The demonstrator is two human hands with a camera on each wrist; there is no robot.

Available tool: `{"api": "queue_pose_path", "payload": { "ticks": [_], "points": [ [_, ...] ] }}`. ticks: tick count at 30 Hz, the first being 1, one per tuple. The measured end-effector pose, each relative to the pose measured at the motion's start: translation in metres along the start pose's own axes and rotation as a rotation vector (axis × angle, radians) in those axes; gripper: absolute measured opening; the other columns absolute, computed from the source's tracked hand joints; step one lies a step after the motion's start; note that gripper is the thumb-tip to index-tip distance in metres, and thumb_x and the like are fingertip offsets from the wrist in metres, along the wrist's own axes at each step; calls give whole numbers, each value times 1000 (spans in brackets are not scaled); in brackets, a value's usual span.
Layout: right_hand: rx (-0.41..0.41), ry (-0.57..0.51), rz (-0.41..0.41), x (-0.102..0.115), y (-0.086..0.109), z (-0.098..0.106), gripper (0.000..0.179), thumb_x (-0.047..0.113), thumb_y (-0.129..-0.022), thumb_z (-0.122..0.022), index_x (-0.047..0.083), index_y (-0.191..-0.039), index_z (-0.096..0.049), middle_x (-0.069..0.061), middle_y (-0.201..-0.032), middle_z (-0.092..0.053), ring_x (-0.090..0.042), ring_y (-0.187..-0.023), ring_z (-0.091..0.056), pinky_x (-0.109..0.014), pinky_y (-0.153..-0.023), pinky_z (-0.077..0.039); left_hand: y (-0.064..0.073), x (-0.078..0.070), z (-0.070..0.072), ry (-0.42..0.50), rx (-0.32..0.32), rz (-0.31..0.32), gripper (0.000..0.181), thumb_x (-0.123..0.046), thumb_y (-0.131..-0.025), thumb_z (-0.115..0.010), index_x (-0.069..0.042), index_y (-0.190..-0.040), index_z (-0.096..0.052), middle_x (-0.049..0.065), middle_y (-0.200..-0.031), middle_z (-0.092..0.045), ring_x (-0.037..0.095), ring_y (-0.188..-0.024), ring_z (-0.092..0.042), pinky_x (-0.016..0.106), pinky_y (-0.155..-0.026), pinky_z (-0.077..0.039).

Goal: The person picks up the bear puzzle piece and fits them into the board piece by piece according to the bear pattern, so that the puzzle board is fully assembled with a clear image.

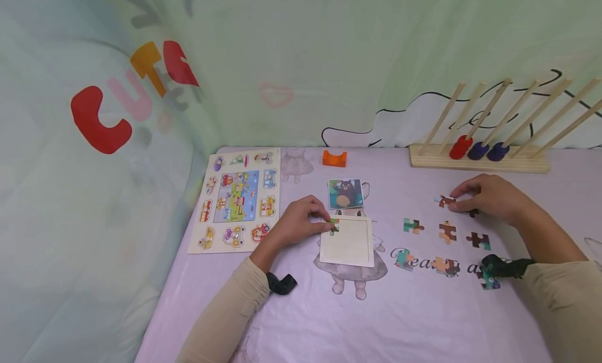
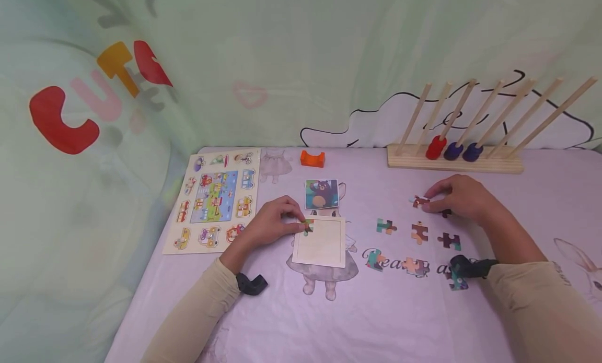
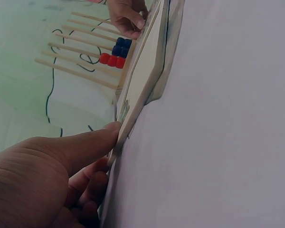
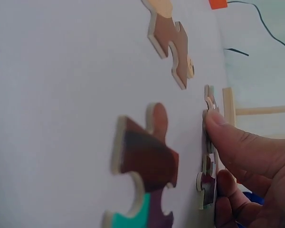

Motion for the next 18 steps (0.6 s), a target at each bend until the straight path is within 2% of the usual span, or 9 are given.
{"api": "queue_pose_path", "payload": {
  "ticks": [5, 10, 13, 18],
  "points": [
    [-14, 19, -12, 0, 1, 0, 58, 49, -86, -79, 1, -118, -69, -24, -119, -61, -40, -107, -47, -45, -81, -43, -1, 0, 0, 1, -1, 0, 11, -26, -89, -81, -18, -96, -78, -5, -108, -63, 12, -100, -57, 26, -88, -45],
    [-22, 23, -5, 3, 1, 2, 45, 40, -92, -75, 2, -115, -71, -16, -107, -66, -34, -100, -51, -37, -75, -41, -1, 1, 0, -5, 5, 5, 10, -26, -89, -80, -19, -97, -77, -5, -109, -63, 12, -101, -57, 27, -89, -45],
    [-22, 28, -3, 6, 3, 5, 40, 35, -93, -75, 1, -114, -71, -15, -104, -68, -34, -98, -52, -36, -74, -40, -1, 1, 0, -5, 5, 2, 11, -26, -89, -80, -19, -97, -77, -5, -109, -63, 12, -101, -57, 27, -89, -45],
    [-29, 29, -11, 9, 5, 8, 43, 37, -92, -75, 0, -113, -71, -20, -108, -68, -37, -101, -53, -39, -77, -42, 0, 2, 0, 4, 0, -4, 11, -25, -89, -81, -18, -97, -77, -5, -108, -63, 12, -100, -57, 27, -87, -45]
  ]
}}
Point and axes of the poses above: each hand's wrist, its own y-axis away from the middle knuckle, its own z-axis out of the back of the hand, x = y × z, the point moved 2 cm from there along -y, towards the middle knuckle
